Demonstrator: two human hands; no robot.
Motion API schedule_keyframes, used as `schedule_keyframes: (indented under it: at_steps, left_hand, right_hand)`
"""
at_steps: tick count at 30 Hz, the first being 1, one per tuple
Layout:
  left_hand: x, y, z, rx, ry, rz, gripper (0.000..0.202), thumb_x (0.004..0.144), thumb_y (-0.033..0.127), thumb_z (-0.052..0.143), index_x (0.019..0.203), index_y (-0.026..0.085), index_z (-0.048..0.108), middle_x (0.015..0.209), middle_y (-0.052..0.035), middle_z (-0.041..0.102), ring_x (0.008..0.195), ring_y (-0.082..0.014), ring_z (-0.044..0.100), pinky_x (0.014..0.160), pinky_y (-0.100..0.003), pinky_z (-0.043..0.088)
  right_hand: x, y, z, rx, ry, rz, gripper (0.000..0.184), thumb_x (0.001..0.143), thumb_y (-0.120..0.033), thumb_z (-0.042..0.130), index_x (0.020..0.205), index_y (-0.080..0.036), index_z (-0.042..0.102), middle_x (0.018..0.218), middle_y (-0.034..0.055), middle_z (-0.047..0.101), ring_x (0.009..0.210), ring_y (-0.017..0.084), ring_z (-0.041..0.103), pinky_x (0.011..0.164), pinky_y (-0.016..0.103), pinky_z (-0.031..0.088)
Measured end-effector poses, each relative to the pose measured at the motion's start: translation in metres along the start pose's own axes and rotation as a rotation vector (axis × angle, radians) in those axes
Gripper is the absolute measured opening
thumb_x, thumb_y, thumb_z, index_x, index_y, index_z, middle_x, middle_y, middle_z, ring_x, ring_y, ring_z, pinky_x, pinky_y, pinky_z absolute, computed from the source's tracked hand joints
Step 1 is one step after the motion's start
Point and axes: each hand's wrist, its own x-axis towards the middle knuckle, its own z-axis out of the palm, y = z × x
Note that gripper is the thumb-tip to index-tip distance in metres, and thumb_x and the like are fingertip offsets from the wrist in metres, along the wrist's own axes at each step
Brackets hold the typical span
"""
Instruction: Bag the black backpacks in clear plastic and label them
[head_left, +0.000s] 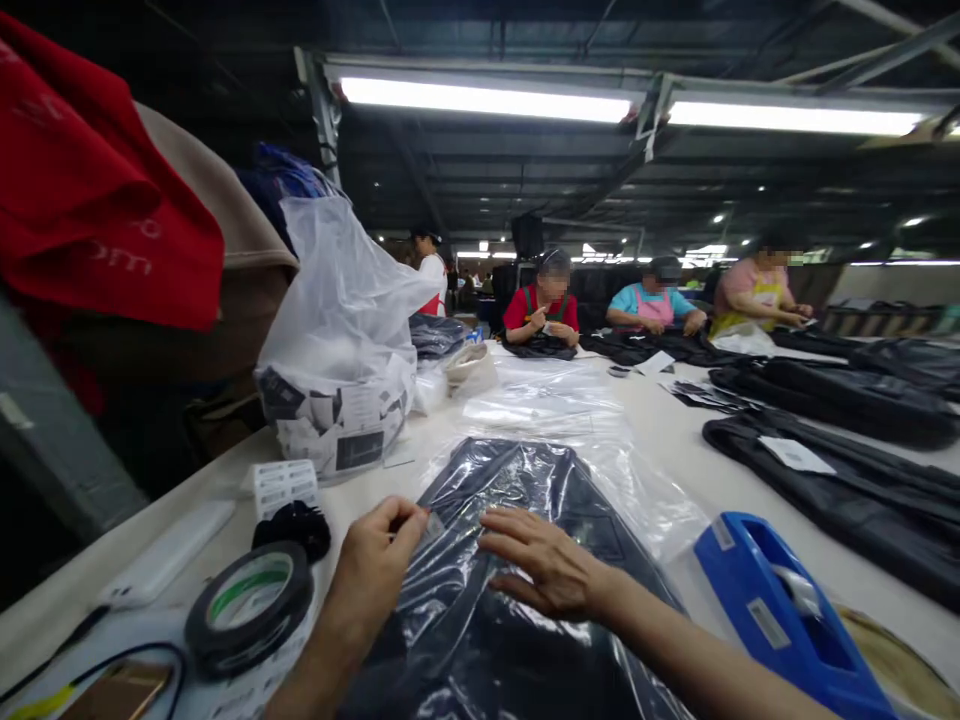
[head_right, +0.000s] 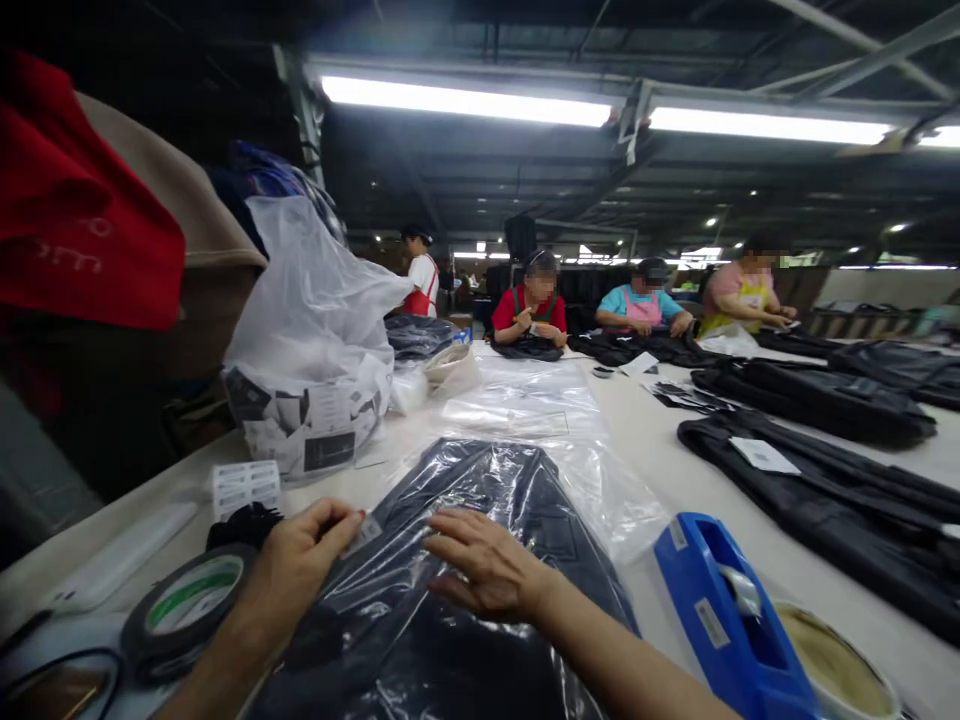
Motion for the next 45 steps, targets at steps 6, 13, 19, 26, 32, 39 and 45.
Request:
schedule_keyframes:
  at_steps: [6, 13, 19, 26, 32, 39, 45]
  left_hand:
    - [0.092, 0.005, 0.055, -0.099, -0.277, 0.021, 0.027, 0.059, 0.043, 0.06, 0.057, 0.017, 0.051, 0.053, 0.005, 0.045, 0.051, -0.0096, 0.038, 0.051, -0.023, 0.03]
    - [0.141, -0.032, 0.13, -0.096, -0.603, -0.058, 0.021, 0.053, 0.034, 0.064, 0.056, 0.015, 0.055, 0.049, 0.0042, 0.048, 0.05, -0.009, 0.04, 0.052, -0.023, 0.03]
    - [0.154, -0.059, 0.164, -0.061, -0.702, -0.117, 0.018, 0.056, 0.032, 0.064, 0.058, 0.015, 0.059, 0.049, 0.0036, 0.05, 0.05, -0.0094, 0.041, 0.051, -0.023, 0.029]
    - [0.154, -0.066, 0.169, -0.047, -0.678, -0.114, 0.016, 0.057, 0.031, 0.063, 0.058, 0.015, 0.061, 0.051, 0.0032, 0.052, 0.052, -0.0101, 0.042, 0.054, -0.025, 0.031]
    - [0.153, -0.074, 0.171, -0.051, -0.669, -0.092, 0.015, 0.058, 0.031, 0.063, 0.059, 0.015, 0.063, 0.055, 0.0019, 0.055, 0.056, -0.0116, 0.045, 0.058, -0.025, 0.033]
    - [0.153, -0.076, 0.175, -0.028, -0.67, -0.052, 0.013, 0.059, 0.029, 0.062, 0.059, 0.016, 0.063, 0.054, 0.0029, 0.055, 0.056, -0.0113, 0.044, 0.058, -0.025, 0.033]
    - [0.156, -0.08, 0.178, 0.01, -0.693, -0.014, 0.013, 0.06, 0.03, 0.062, 0.059, 0.016, 0.063, 0.055, 0.0037, 0.054, 0.057, -0.0114, 0.045, 0.059, -0.025, 0.033]
  right_hand:
    - [-0.011, 0.054, 0.047, 0.229, -0.247, 0.163, 0.06, 0.085, -0.051, 0.052, 0.137, -0.023, 0.039, 0.144, 0.0106, 0.034, 0.135, 0.024, 0.025, 0.112, 0.043, 0.015]
    - [-0.028, 0.056, 0.069, 0.351, -0.176, 0.171, 0.066, 0.084, -0.057, 0.05, 0.139, -0.023, 0.035, 0.144, 0.0092, 0.036, 0.135, 0.023, 0.026, 0.113, 0.04, 0.012]
    - [-0.028, 0.062, 0.076, 0.261, -0.139, 0.128, 0.06, 0.086, -0.053, 0.048, 0.137, -0.021, 0.038, 0.139, 0.0083, 0.043, 0.131, 0.023, 0.034, 0.111, 0.039, 0.022]
    - [-0.029, 0.068, 0.089, 0.122, -0.13, 0.073, 0.04, 0.094, -0.031, 0.041, 0.133, -0.022, 0.041, 0.138, 0.0043, 0.045, 0.129, 0.019, 0.038, 0.109, 0.036, 0.026]
    - [-0.028, 0.068, 0.093, 0.032, -0.076, 0.061, 0.032, 0.096, -0.028, 0.037, 0.126, -0.022, 0.047, 0.132, 0.0022, 0.053, 0.122, 0.018, 0.045, 0.106, 0.034, 0.03]
    - [-0.026, 0.067, 0.091, -0.015, -0.088, 0.061, 0.031, 0.097, -0.029, 0.032, 0.122, -0.023, 0.049, 0.129, 0.0003, 0.055, 0.12, 0.017, 0.046, 0.106, 0.032, 0.029]
    - [-0.024, 0.068, 0.087, -0.031, -0.133, 0.052, 0.032, 0.098, -0.029, 0.03, 0.125, -0.023, 0.046, 0.131, 0.0004, 0.053, 0.122, 0.016, 0.045, 0.105, 0.031, 0.031]
